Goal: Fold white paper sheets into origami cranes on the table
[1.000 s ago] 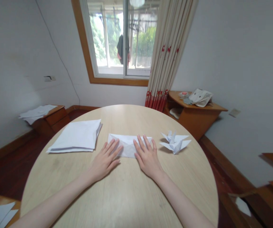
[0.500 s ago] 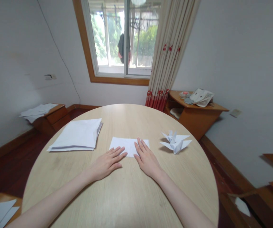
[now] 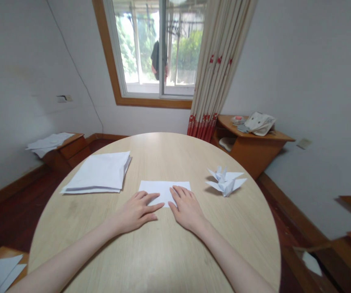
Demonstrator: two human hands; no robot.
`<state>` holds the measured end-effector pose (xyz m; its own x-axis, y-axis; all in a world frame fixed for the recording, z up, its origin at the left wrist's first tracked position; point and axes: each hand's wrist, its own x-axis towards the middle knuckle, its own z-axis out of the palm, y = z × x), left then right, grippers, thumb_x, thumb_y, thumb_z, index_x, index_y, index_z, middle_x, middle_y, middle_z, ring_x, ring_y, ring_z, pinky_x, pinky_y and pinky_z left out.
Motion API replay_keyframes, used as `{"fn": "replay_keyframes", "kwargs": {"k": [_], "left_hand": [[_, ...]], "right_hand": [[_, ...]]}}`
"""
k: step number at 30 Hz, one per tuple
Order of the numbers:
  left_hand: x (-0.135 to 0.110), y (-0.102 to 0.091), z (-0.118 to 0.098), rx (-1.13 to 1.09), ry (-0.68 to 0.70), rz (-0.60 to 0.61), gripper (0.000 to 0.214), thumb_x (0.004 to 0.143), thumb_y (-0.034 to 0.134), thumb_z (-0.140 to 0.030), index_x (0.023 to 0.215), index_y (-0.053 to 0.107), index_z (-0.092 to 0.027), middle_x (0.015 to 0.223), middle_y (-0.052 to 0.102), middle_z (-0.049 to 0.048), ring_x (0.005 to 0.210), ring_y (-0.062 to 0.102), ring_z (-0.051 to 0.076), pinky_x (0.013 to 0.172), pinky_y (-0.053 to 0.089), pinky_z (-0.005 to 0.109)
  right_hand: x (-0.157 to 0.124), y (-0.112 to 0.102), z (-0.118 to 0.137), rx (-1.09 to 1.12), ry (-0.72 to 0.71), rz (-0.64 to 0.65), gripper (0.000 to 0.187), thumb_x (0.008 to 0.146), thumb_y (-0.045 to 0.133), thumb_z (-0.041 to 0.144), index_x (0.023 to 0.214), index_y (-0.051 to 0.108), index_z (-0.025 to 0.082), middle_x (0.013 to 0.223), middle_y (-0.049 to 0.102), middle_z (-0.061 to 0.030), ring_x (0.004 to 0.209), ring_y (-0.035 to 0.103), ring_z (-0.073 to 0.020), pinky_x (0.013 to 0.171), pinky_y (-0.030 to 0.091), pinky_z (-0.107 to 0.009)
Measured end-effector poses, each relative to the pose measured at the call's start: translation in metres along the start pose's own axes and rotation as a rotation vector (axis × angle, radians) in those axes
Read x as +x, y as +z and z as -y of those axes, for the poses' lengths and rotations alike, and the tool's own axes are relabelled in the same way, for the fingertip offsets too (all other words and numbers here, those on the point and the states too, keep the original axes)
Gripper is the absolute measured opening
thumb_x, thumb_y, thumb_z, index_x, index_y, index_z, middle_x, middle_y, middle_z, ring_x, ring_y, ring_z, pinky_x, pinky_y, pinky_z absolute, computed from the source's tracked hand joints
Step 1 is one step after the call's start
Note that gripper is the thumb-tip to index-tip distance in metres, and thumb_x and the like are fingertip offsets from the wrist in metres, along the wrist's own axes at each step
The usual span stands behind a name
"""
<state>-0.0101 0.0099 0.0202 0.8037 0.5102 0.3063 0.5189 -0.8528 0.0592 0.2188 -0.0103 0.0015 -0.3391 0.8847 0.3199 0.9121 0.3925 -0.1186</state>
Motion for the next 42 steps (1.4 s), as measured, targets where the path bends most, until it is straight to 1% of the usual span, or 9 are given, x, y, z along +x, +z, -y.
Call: {"fn": "replay_keyframes", "kwargs": {"k": [4,9,13,18,24,30,34,38,42], "left_hand": [[0.001,-0.002,0.000,-0.120,-0.023,-0.016,0.027,0.092,0.053,-0.041,0.115,0.066,-0.034,0.121,0.060,0.0041,0.098,0.052,0.023,0.087,0.045,0.040],[0.003,0.010,0.008,-0.261,-0.116,-0.101,0.017,0.089,0.059,-0.036,0.098,0.073,-0.032,0.106,0.066,0.0018,0.090,0.055,0.019,0.081,0.047,0.034],[0.003,0.017,0.013,-0.298,-0.131,-0.134,0.013,0.087,0.063,-0.032,0.094,0.074,-0.029,0.100,0.068,0.0020,0.087,0.056,0.018,0.080,0.046,0.034],[0.003,0.013,0.015,-0.323,-0.131,-0.117,0.012,0.085,0.066,-0.031,0.094,0.073,-0.028,0.102,0.067,0.0019,0.095,0.057,0.019,0.085,0.045,0.036],[0.000,0.006,0.023,-0.347,-0.095,-0.062,0.028,0.085,0.065,-0.036,0.112,0.067,-0.028,0.121,0.061,0.0061,0.111,0.054,0.023,0.096,0.043,0.041],[-0.005,0.008,0.036,-0.388,-0.072,-0.032,0.043,0.083,0.065,-0.042,0.123,0.059,-0.027,0.134,0.053,0.0109,0.124,0.048,0.025,0.102,0.040,0.045],[-0.009,0.007,0.044,-0.364,-0.121,0.024,0.055,0.080,0.067,-0.047,0.130,0.054,-0.027,0.142,0.046,0.0122,0.131,0.041,0.027,0.106,0.035,0.046],[-0.014,0.007,0.052,-0.325,-0.192,0.087,0.070,0.075,0.069,-0.053,0.135,0.048,-0.024,0.147,0.036,0.0165,0.137,0.031,0.030,0.110,0.027,0.050],[-0.017,0.009,0.057,-0.303,-0.226,0.082,0.082,0.071,0.070,-0.057,0.140,0.041,-0.023,0.148,0.033,0.0192,0.138,0.030,0.033,0.110,0.025,0.052]], "right_hand": [[0.000,-0.003,0.003,0.024,0.012,0.019,0.043,0.090,0.050,0.033,0.130,0.053,0.018,0.130,0.056,-0.0124,0.117,0.049,-0.0273,0.095,0.042,-0.045],[0.001,-0.007,0.004,0.063,-0.008,0.019,0.042,0.087,0.056,0.035,0.128,0.055,0.023,0.123,0.058,-0.0099,0.111,0.051,-0.0264,0.092,0.042,-0.044],[0.002,-0.011,0.004,0.111,-0.012,0.032,0.040,0.086,0.060,0.037,0.124,0.058,0.024,0.118,0.060,-0.0094,0.108,0.051,-0.0264,0.091,0.042,-0.044],[0.003,-0.014,-0.001,0.157,-0.030,0.041,0.043,0.084,0.063,0.042,0.123,0.060,0.025,0.120,0.059,-0.0088,0.109,0.051,-0.0261,0.093,0.041,-0.044],[0.002,-0.015,-0.014,0.167,-0.044,0.103,0.051,0.081,0.064,0.052,0.127,0.057,0.030,0.127,0.055,-0.0072,0.114,0.047,-0.0263,0.097,0.039,-0.046],[0.000,-0.017,-0.029,0.180,-0.019,0.162,0.055,0.079,0.063,0.056,0.130,0.054,0.035,0.134,0.051,-0.0066,0.119,0.043,-0.0289,0.098,0.036,-0.050],[-0.001,-0.018,-0.040,0.200,0.017,0.215,0.065,0.076,0.063,0.062,0.133,0.051,0.033,0.140,0.046,-0.0092,0.123,0.040,-0.0322,0.099,0.034,-0.053],[-0.002,-0.018,-0.051,0.200,0.044,0.241,0.078,0.072,0.063,0.067,0.138,0.045,0.030,0.145,0.040,-0.0112,0.130,0.035,-0.0344,0.103,0.030,-0.055],[-0.002,-0.017,-0.057,0.194,0.077,0.263,0.090,0.070,0.064,0.068,0.144,0.035,0.025,0.148,0.036,-0.0144,0.134,0.031,-0.0358,0.105,0.026,-0.056]]}}
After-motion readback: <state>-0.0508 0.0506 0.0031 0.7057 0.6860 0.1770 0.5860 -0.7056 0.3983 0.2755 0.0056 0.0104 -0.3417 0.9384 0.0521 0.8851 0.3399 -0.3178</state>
